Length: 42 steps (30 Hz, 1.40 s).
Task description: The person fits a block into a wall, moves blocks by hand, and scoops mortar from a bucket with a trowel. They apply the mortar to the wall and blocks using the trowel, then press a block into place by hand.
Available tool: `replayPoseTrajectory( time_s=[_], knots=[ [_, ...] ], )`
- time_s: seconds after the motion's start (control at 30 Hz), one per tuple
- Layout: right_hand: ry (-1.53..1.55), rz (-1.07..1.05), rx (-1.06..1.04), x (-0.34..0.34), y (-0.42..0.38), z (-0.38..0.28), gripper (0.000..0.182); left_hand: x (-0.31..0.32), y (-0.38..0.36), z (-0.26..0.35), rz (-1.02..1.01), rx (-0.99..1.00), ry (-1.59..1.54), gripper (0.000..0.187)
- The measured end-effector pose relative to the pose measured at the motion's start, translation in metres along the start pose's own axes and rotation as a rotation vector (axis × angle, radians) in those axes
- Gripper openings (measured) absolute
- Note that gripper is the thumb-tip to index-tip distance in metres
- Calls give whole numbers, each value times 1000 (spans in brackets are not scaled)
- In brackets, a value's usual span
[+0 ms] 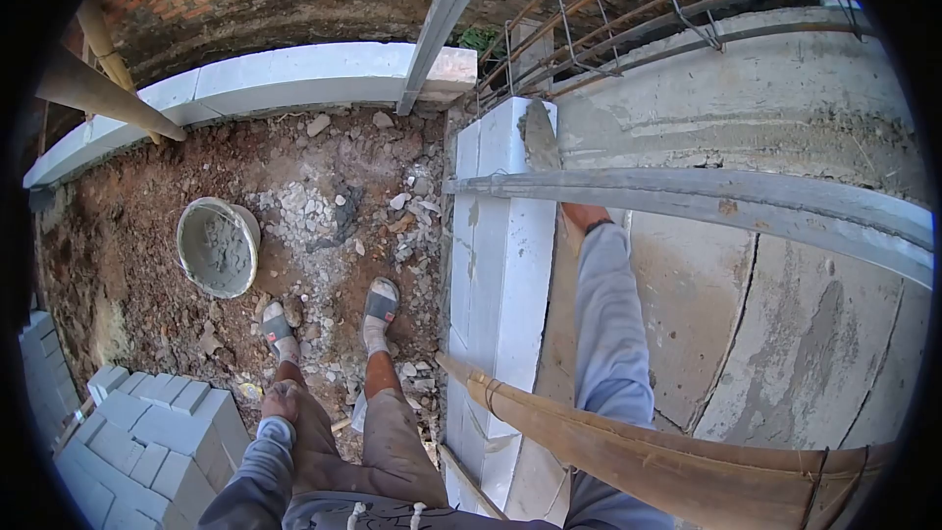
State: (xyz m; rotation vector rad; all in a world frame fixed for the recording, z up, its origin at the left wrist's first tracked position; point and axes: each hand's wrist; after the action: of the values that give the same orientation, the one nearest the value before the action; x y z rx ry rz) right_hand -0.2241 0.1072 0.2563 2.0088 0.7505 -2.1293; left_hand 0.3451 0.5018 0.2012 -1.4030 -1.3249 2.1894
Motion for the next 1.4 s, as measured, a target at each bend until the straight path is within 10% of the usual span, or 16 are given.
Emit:
replayPoseTrajectory(
  time_s=[0.2,0.4,0.47,1.0,1.27,1.33,1.4],
  knots=[
    [62,143,92,-9,-3,-21,28,-16,6,31,-101,-104,-103,45],
    [157,-152,283,-35,-6,-49,29,-43,-3,105,-179,-65,-88,33],
    [419,-76,690,-33,-13,-69,41,7,16,83,-147,-31,-159,33],
    [470,-152,867,-30,-120,-114,57,-1,45,42,-188,-31,-69,36],
    [351,-29,741,-59,-35,-67,44,-25,32,66,-315,-77,-3,38],
    [-104,-66,130,-33,-13,-26,38,-37,20,83,-305,-102,0,39],
    [-87,-199,159,-28,-11,-31,34,-29,17,82,-254,-62,5,41]
  ],
)
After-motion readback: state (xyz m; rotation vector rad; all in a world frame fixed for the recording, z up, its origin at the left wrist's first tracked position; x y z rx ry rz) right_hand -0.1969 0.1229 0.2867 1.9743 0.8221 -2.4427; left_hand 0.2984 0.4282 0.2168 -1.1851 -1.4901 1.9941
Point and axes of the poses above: each hand's wrist, its own y-axis towards the middle knuckle, its own x-axis out of the palm, z = x × y, and after that the axes turned 4 degrees about y, right-handed
